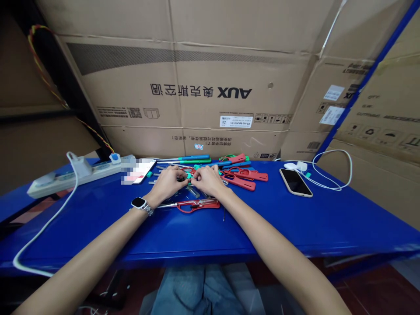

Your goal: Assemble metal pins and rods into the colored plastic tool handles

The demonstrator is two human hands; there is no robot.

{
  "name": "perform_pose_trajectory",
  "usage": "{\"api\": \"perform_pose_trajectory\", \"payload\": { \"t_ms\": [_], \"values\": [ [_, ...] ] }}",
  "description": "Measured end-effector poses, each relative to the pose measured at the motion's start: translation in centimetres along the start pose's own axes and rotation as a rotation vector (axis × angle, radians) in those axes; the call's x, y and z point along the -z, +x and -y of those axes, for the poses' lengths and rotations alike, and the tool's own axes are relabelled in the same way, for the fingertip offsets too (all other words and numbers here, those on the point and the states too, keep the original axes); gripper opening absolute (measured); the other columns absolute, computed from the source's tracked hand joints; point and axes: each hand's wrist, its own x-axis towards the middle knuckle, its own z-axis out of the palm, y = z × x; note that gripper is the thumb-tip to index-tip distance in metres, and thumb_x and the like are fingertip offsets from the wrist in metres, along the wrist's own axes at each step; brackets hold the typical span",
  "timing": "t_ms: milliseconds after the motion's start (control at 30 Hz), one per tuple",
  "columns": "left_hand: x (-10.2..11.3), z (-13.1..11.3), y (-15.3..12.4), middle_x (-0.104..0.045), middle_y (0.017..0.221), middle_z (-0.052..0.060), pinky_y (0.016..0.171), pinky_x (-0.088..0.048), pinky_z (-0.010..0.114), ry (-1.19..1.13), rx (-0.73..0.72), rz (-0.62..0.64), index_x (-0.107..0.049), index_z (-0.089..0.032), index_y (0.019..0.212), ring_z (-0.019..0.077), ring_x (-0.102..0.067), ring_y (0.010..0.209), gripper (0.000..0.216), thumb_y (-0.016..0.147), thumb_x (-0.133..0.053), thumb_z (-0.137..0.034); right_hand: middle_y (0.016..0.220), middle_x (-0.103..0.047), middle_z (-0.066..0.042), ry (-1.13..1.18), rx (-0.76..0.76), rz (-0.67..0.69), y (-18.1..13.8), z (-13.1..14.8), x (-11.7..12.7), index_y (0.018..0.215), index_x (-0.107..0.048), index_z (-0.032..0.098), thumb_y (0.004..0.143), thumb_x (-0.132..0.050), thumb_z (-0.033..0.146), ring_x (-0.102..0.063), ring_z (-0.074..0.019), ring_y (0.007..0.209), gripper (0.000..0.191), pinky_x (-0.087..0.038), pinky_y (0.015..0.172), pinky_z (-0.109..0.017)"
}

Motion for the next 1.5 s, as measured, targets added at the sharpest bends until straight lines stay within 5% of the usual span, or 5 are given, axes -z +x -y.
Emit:
{"api": "perform_pose_trajectory", "payload": {
  "t_ms": [333, 500, 1033, 1267, 1500],
  "values": [
    [0.8, -0.5, -0.4, -0.064, 0.084, 0.008, 0.08, -0.043, 0.042, 0.042, 0.071, -0.061, -0.06, -0.019, 0.067, 0.031, -0.058, 0.09, 0.015, 0.077, -0.066, -0.029, 0.079, -0.071, -0.004, -0.119, 0.088, -0.007, -0.5, -0.1, 0.8, 0.081, -0.067, 0.017, 0.093, -0.058, 0.028, -0.054, -0.0195, 0.085, 0.019, -0.022, 0.083, -0.035],
    [1.6, 0.6, -0.9, -0.062, 0.08, 0.005, 0.075, -0.042, 0.036, -0.051, -0.086, -0.016, -0.059, -0.019, 0.069, 0.0248, -0.055, 0.083, 0.01, 0.075, -0.066, -0.024, 0.077, -0.068, -0.002, -0.101, 0.049, -0.022, -0.6, -0.1, 0.8, 0.087, -0.067, 0.018, 0.087, -0.062, 0.022, -0.055, -0.0194, 0.084, 0.008, -0.025, 0.082, -0.034],
    [3.0, -0.8, -3.8, -0.058, 0.085, 0.003, 0.077, -0.044, 0.035, -0.172, -0.452, -0.187, -0.056, -0.019, 0.082, 0.0206, -0.051, 0.085, 0.009, 0.088, -0.059, -0.024, 0.074, -0.07, -0.001, 1.096, -0.129, 0.158, -2.5, 1.5, 0.3, 0.085, -0.068, 0.016, 0.073, -0.075, 0.047, -0.061, -0.0121, 0.064, 0.034, -0.048, 0.067, -0.026],
    [3.2, -0.5, -4.2, -0.06, 0.113, 0.009, 0.087, -0.049, 0.035, -0.354, -0.46, -0.132, -0.057, -0.018, 0.117, 0.0212, -0.056, 0.106, 0.024, 0.094, -0.055, -0.02, 0.073, -0.068, -0.001, 0.989, -0.049, 0.154, -3.7, 1.5, 1.1, 0.092, -0.071, 0.015, 0.08, -0.07, 0.046, -0.064, -0.0144, 0.068, 0.033, -0.049, 0.065, -0.027],
    [2.7, 0.3, -4.4, -0.063, 0.087, 0.003, 0.074, -0.049, 0.029, -0.411, -0.439, 0.018, -0.069, -0.02, 0.109, 0.0152, -0.06, 0.08, 0.017, 0.096, -0.058, -0.025, 0.075, -0.068, -0.002, 0.786, -0.012, 0.105, -4.9, 1.7, 1.1, 0.098, -0.069, 0.014, 0.087, -0.062, 0.035, -0.059, -0.0128, 0.063, 0.025, -0.045, 0.06, -0.025]
  ]
}}
